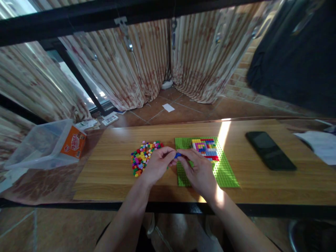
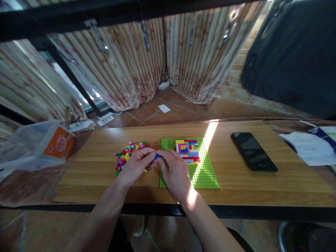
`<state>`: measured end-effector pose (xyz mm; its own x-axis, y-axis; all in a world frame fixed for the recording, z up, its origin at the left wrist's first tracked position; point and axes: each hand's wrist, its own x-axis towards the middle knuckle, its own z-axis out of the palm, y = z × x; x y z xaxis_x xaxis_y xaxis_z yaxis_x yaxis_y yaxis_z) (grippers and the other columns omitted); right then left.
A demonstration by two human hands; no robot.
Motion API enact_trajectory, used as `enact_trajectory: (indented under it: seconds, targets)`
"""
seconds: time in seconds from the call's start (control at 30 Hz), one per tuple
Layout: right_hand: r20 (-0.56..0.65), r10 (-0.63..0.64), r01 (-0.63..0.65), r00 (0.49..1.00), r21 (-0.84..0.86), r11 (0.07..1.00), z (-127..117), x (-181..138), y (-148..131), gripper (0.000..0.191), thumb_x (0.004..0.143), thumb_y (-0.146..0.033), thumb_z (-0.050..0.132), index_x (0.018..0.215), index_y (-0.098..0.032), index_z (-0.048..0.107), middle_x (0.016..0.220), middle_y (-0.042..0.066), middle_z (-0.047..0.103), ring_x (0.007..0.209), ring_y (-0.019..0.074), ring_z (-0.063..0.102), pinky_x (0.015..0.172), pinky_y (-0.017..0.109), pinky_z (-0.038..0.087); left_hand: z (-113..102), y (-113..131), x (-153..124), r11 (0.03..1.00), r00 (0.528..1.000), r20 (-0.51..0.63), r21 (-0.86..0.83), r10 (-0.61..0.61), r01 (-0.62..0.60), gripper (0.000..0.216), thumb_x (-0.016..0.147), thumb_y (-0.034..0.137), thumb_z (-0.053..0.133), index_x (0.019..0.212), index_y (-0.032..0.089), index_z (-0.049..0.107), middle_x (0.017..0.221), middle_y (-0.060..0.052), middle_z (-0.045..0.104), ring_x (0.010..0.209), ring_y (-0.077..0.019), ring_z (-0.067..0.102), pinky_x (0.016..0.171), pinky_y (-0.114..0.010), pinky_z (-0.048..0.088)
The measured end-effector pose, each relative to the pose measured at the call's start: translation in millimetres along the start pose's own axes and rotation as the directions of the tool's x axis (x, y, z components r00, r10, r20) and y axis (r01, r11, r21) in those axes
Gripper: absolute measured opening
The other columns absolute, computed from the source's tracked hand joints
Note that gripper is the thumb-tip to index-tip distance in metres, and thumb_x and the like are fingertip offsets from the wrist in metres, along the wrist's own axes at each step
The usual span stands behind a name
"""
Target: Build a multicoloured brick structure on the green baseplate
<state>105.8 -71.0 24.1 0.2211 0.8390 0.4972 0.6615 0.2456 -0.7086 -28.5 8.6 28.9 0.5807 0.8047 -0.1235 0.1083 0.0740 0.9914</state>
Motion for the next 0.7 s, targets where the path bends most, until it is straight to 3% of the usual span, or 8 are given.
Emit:
enact_trajectory:
  seconds: [0.3,0.4,0.5,0.57,0.7]
  targets:
    - [-0.009,-0.005,0.004,1.000,-0.036,0.999,-45,-7,19,0.017,0.092,-0.029,0.056,0.098,-0.023,0.070,0.093,0.004,0.073,0.085,0.0155,0.068,0.078,0.030,0.054,37,9,0,0.997,0.999,0.043,-0.075,-0.028,0.031,0.031,0.085,0.043,0.058,0.074,0.014,0.062,0.063,0.001,0.059,0.060,-0.0102,0.054,0.060,-0.022,0.042]
    - [-0.119,0.141,-0.151,0.983,-0.081,0.985,-71,-8,41,0.019,0.088,-0.036,0.060,0.094,-0.022,0.072,0.090,0.004,0.074,0.079,0.0164,0.067,0.073,0.032,0.053,47,6,2,0.998,0.999,0.030,-0.058,-0.018,0.019,0.026,0.086,0.037,0.055,0.080,0.014,0.064,0.067,0.000,0.061,0.063,-0.0108,0.056,0.062,-0.023,0.043]
    - [-0.179,0.356,-0.373,0.917,-0.066,0.926,-94,-8,66,0.026,0.083,-0.044,0.063,0.088,-0.020,0.074,0.085,0.005,0.074,0.069,0.0168,0.065,0.064,0.032,0.049,52,-1,5,0.999,1.000,-0.021,0.042,0.006,-0.005,0.019,0.085,0.030,0.057,0.088,0.014,0.066,0.074,-0.001,0.064,0.068,-0.0125,0.059,0.066,-0.024,0.046]
    - [-0.173,0.448,-0.455,0.877,-0.001,0.890,-103,-7,78,0.029,0.079,-0.046,0.066,0.086,-0.018,0.074,0.083,0.007,0.074,0.069,0.0173,0.064,0.063,0.032,0.048,53,-6,6,0.987,0.997,-0.070,0.160,0.043,-0.031,0.019,0.084,0.027,0.058,0.096,0.014,0.067,0.083,-0.003,0.067,0.072,-0.0136,0.060,0.067,-0.025,0.046]
    - [-0.051,0.511,-0.500,0.858,0.145,0.854,-101,-4,87,0.033,0.074,-0.047,0.069,0.086,-0.017,0.075,0.083,0.009,0.075,0.071,0.0178,0.065,0.063,0.031,0.048,57,-9,6,0.930,0.983,-0.130,0.361,0.131,-0.076,0.024,0.087,0.023,0.056,0.108,0.015,0.065,0.096,-0.006,0.069,0.073,-0.0144,0.061,0.068,-0.027,0.049]
